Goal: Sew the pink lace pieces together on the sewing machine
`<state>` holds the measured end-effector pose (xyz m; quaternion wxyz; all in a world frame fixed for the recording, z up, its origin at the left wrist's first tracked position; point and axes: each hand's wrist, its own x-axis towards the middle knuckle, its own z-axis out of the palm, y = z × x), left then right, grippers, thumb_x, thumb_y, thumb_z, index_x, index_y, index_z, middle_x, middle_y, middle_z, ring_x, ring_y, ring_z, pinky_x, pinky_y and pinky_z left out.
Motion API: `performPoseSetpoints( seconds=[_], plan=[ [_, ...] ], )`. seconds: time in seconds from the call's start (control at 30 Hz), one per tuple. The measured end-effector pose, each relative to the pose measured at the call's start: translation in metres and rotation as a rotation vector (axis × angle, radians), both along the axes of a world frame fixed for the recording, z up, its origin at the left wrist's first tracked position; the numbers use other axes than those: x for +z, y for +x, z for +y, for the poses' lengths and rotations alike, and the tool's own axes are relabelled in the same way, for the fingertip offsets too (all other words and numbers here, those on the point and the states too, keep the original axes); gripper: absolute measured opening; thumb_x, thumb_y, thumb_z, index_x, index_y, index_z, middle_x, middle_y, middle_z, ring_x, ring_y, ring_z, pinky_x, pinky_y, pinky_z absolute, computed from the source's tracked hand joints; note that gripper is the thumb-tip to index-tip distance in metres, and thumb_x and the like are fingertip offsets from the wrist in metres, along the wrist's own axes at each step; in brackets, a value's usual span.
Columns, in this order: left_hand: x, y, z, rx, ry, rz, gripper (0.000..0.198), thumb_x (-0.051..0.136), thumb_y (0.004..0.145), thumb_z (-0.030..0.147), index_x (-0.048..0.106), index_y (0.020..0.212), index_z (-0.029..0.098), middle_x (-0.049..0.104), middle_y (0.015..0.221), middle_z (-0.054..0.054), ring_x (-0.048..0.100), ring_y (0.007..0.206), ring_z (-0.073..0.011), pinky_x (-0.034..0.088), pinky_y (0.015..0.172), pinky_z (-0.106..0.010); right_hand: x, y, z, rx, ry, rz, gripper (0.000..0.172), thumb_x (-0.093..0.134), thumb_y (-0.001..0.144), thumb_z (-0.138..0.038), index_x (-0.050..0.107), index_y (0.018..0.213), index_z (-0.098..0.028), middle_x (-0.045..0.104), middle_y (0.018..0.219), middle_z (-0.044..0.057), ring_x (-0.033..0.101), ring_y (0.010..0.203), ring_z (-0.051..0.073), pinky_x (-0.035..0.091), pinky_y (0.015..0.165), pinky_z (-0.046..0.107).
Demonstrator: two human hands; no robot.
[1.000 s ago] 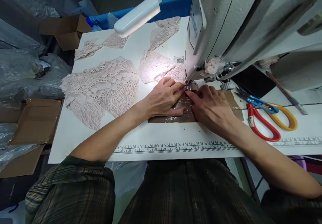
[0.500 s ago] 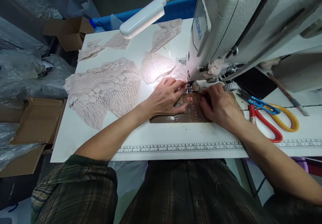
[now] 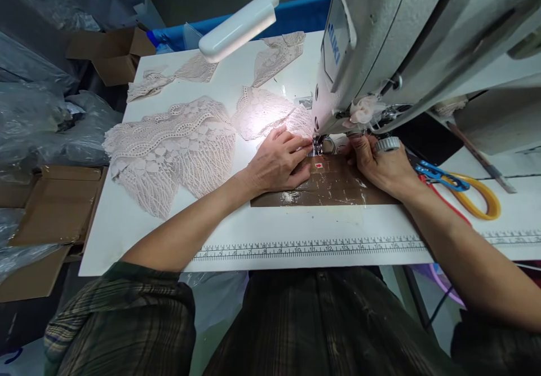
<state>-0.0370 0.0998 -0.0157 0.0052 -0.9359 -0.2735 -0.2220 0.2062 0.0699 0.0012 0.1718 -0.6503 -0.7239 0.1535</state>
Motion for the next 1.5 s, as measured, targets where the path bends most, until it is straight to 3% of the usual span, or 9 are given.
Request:
performPoseSetpoints(
  seconds=[0.3, 0.6, 0.8, 0.97, 1.27, 1.4, 1.5],
  plan=[
    [-0.001, -0.001, 0.0, 0.0, 0.014, 0.005, 0.03, 0.05, 0.093, 0.03, 0.066, 0.117, 0.019, 0.069, 0.126, -0.009, 0.064, 0.106, -0.0257, 0.044, 0.105, -0.054, 0.007, -0.003, 0.001, -0.08, -0.072, 0.064, 0.051, 0.028, 0.098, -0.051, 0.061, 0.075, -0.019, 0.067, 0.069, 0.009, 0.06, 0.067, 0.021, 0.04, 0.073, 0.034],
    [-0.004, -0.001, 0.002, -0.023, 0.063, -0.033, 0.03, 0.052, 0.093, 0.03, 0.066, 0.117, 0.018, 0.07, 0.122, -0.009, 0.065, 0.102, -0.0244, 0.046, 0.104, -0.053, 0.015, -0.006, 0.0, -0.115, -0.157, 0.028, 0.06, 0.02, 0.096, -0.06, 0.061, 0.079, -0.02, 0.068, 0.073, 0.009, 0.062, 0.072, 0.023, 0.04, 0.076, 0.036],
    [-0.002, -0.002, 0.001, -0.02, 0.029, -0.034, 0.031, 0.052, 0.093, 0.029, 0.066, 0.118, 0.018, 0.07, 0.124, -0.01, 0.064, 0.106, -0.0259, 0.045, 0.105, -0.054, 0.006, -0.007, -0.011, -0.049, -0.028, -0.015, 0.064, 0.02, 0.098, -0.064, 0.064, 0.089, -0.019, 0.069, 0.083, 0.011, 0.058, 0.073, 0.022, 0.033, 0.065, 0.032],
    [-0.002, -0.002, 0.001, 0.004, -0.015, -0.007, 0.033, 0.049, 0.095, 0.032, 0.066, 0.119, 0.018, 0.069, 0.125, -0.01, 0.064, 0.109, -0.0266, 0.045, 0.105, -0.052, -0.009, -0.009, -0.025, -0.031, 0.151, -0.099, 0.048, 0.034, 0.096, -0.055, 0.066, 0.093, -0.019, 0.067, 0.09, 0.011, 0.055, 0.063, 0.019, 0.033, 0.062, 0.033],
    [0.005, -0.001, -0.002, 0.041, -0.086, 0.06, 0.04, 0.045, 0.096, 0.037, 0.06, 0.126, 0.015, 0.065, 0.129, -0.012, 0.061, 0.114, -0.0277, 0.043, 0.107, -0.051, -0.012, -0.006, -0.023, -0.039, 0.192, 0.033, 0.029, 0.045, 0.094, -0.043, 0.062, 0.086, -0.02, 0.061, 0.079, 0.007, 0.055, 0.066, 0.02, 0.04, 0.065, 0.035],
    [0.009, -0.001, 0.001, 0.054, -0.128, 0.096, 0.048, 0.045, 0.095, 0.036, 0.053, 0.134, 0.008, 0.06, 0.135, -0.018, 0.054, 0.128, -0.0308, 0.033, 0.119, -0.053, -0.009, -0.006, -0.019, -0.036, 0.18, 0.085, 0.021, 0.049, 0.09, -0.037, 0.06, 0.081, -0.022, 0.06, 0.077, 0.006, 0.055, 0.068, 0.02, 0.041, 0.067, 0.035],
    [0.011, -0.001, 0.0, 0.06, -0.194, 0.143, 0.052, 0.043, 0.099, 0.041, 0.048, 0.141, 0.01, 0.057, 0.14, -0.018, 0.05, 0.135, -0.0315, 0.029, 0.122, -0.054, -0.005, -0.005, -0.017, -0.087, 0.132, 0.122, 0.017, 0.053, 0.087, -0.034, 0.06, 0.078, -0.022, 0.06, 0.075, 0.005, 0.055, 0.069, 0.02, 0.043, 0.069, 0.035]
  ],
)
